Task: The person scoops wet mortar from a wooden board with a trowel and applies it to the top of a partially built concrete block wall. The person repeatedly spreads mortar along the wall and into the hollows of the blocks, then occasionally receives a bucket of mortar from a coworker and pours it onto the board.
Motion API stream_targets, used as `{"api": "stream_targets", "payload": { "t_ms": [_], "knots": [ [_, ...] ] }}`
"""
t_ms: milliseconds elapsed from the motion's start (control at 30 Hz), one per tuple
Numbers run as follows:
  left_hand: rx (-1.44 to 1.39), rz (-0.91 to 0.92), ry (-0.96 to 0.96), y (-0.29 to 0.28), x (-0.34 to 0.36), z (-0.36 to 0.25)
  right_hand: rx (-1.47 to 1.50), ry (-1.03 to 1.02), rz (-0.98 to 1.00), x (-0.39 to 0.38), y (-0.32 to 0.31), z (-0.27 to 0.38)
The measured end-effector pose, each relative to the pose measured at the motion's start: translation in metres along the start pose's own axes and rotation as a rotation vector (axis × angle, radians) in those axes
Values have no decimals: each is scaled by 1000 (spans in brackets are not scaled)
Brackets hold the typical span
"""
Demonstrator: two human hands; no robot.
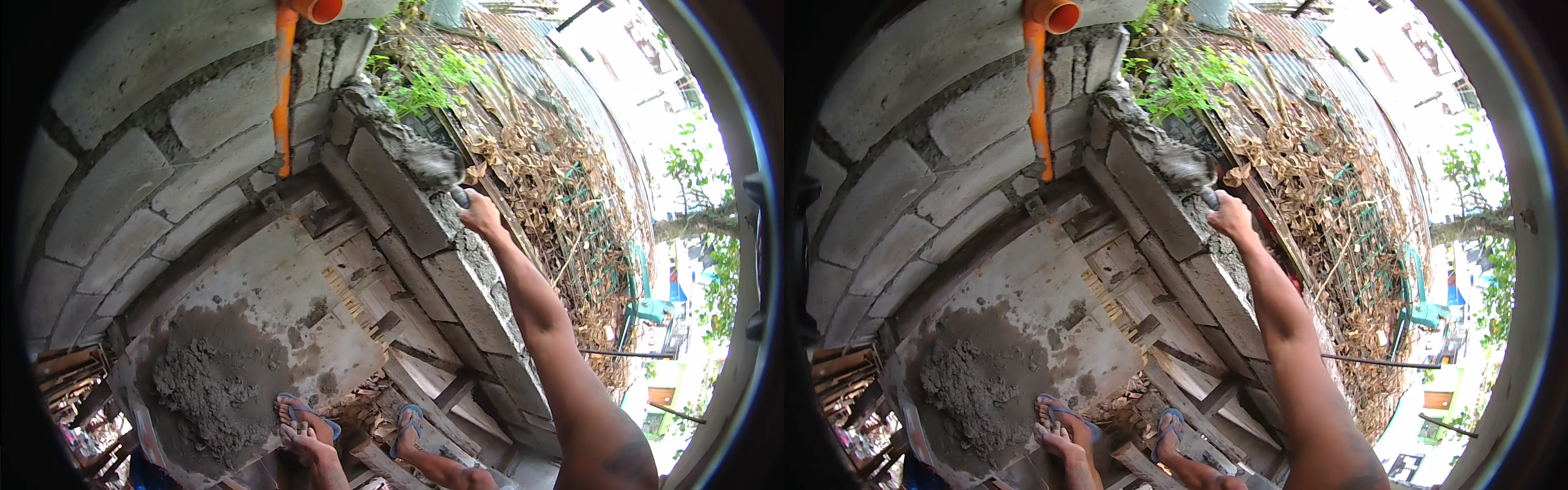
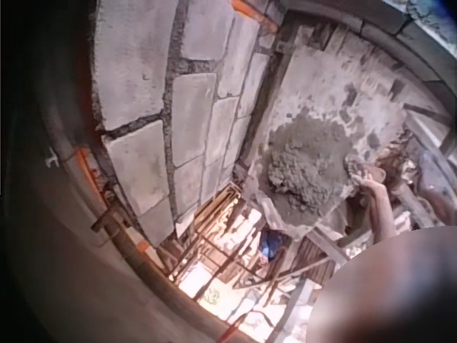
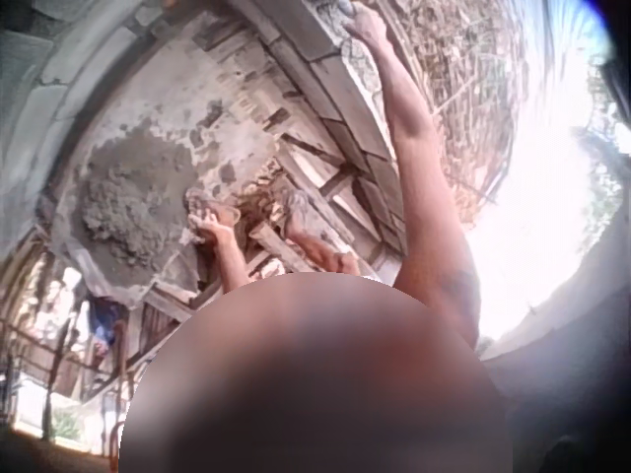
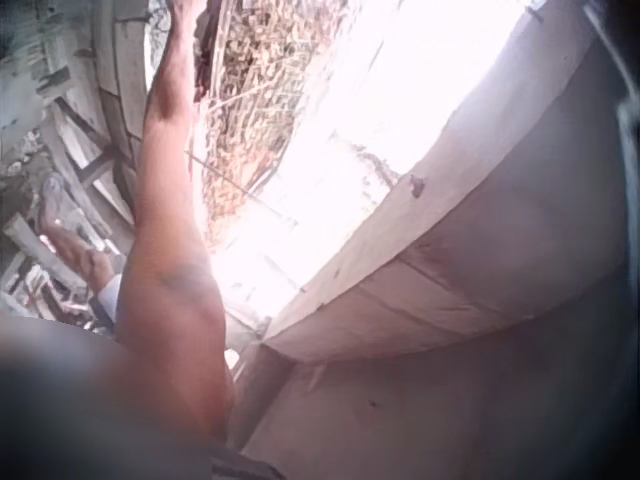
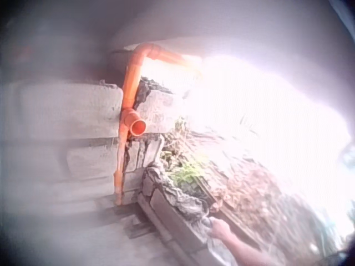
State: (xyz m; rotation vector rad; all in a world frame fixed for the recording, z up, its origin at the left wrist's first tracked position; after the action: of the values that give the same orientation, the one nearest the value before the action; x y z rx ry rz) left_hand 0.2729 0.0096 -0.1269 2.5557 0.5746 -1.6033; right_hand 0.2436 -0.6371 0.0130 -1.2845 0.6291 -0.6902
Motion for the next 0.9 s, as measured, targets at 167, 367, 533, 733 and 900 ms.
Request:
{"api": "stream_targets", "payload": {
  "t_ms": [167,367,533,733,900],
  "knots": [
    [52,-29,-3,1,-7,2,-41,-32,-38,-67,22,16],
    [47,-35,-13,4,-14,2,-54,145,-166,-129,-1,50],
    [50,-34,-22,7,-18,-2,-485,-92,-207,-118,-25,64],
    [39,-16,-48,11,-23,-11,-521,-9,-111,-99,-65,57],
    [-5,-17,-37,17,-26,-20,-793,-256,-95,-25,-63,75]
  ]
}}
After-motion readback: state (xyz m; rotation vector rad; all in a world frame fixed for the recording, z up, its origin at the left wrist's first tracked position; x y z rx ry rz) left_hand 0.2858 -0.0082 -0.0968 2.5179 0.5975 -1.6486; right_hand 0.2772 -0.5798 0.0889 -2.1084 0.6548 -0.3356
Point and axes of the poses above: each hand's wrist, its own x-axis towards the middle knuckle, its own y-axis out of the palm, z = x × y, the point moved 3 cm from there along x, towards the middle knuckle, and after that the axes turned 7 degrees about -y, right-handed, at the moved point
